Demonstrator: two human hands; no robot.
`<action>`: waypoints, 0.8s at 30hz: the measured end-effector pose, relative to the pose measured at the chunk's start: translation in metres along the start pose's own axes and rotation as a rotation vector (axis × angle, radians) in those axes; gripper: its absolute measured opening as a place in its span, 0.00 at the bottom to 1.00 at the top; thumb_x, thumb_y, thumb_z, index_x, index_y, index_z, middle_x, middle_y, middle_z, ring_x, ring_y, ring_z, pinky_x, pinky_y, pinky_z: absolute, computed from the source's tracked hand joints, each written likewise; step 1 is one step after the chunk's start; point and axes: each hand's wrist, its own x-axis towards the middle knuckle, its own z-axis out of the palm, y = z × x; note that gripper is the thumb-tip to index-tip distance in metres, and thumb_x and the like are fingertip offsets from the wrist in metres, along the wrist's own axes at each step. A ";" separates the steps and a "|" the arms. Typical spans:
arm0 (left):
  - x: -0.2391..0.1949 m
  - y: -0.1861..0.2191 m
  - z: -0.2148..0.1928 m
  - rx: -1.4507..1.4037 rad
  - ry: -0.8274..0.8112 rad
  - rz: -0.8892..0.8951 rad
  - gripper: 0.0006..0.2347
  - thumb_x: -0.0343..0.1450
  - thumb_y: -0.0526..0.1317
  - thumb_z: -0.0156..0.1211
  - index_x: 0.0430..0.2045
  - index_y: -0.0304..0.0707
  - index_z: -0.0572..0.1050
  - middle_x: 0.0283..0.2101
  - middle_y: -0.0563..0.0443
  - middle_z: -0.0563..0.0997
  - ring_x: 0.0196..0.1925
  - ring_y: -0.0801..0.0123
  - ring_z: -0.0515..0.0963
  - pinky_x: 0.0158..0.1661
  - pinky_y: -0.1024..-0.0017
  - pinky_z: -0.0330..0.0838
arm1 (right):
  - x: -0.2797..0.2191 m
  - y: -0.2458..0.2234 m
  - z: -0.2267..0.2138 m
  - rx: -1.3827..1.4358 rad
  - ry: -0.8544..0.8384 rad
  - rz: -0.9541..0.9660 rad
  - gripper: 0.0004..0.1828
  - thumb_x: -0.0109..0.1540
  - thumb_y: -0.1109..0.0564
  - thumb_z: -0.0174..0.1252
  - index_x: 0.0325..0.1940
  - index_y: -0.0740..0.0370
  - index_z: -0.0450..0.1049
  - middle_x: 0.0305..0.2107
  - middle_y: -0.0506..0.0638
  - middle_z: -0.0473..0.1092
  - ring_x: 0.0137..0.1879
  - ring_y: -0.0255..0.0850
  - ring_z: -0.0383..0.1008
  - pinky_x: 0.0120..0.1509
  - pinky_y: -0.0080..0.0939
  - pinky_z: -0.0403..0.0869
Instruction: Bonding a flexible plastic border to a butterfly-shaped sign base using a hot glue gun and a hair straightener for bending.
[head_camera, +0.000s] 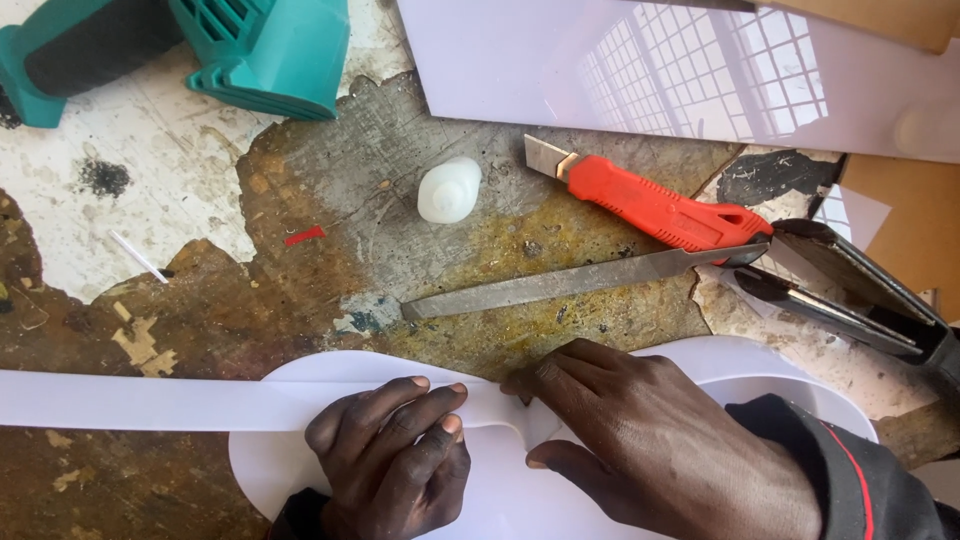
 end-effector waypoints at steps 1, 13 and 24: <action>0.000 0.000 0.000 -0.010 -0.005 -0.003 0.03 0.76 0.35 0.60 0.39 0.46 0.73 0.39 0.59 0.93 0.42 0.65 0.90 0.56 0.66 0.63 | 0.000 0.000 0.000 -0.013 -0.012 0.006 0.23 0.70 0.44 0.67 0.65 0.55 0.74 0.50 0.51 0.79 0.54 0.57 0.80 0.47 0.61 0.78; -0.003 -0.001 -0.002 -0.014 -0.028 -0.029 0.03 0.77 0.35 0.60 0.37 0.47 0.72 0.39 0.55 0.93 0.35 0.69 0.85 0.52 0.68 0.63 | 0.002 -0.002 0.001 -0.027 -0.025 0.031 0.49 0.67 0.45 0.70 0.87 0.62 0.57 0.54 0.61 0.77 0.52 0.62 0.79 0.43 0.65 0.80; 0.000 -0.002 -0.004 -0.019 -0.055 -0.014 0.04 0.77 0.35 0.61 0.43 0.46 0.74 0.41 0.54 0.94 0.35 0.67 0.86 0.52 0.66 0.62 | 0.004 0.000 0.001 -0.069 -0.040 0.010 0.55 0.65 0.47 0.73 0.89 0.64 0.53 0.50 0.62 0.78 0.51 0.63 0.78 0.43 0.66 0.78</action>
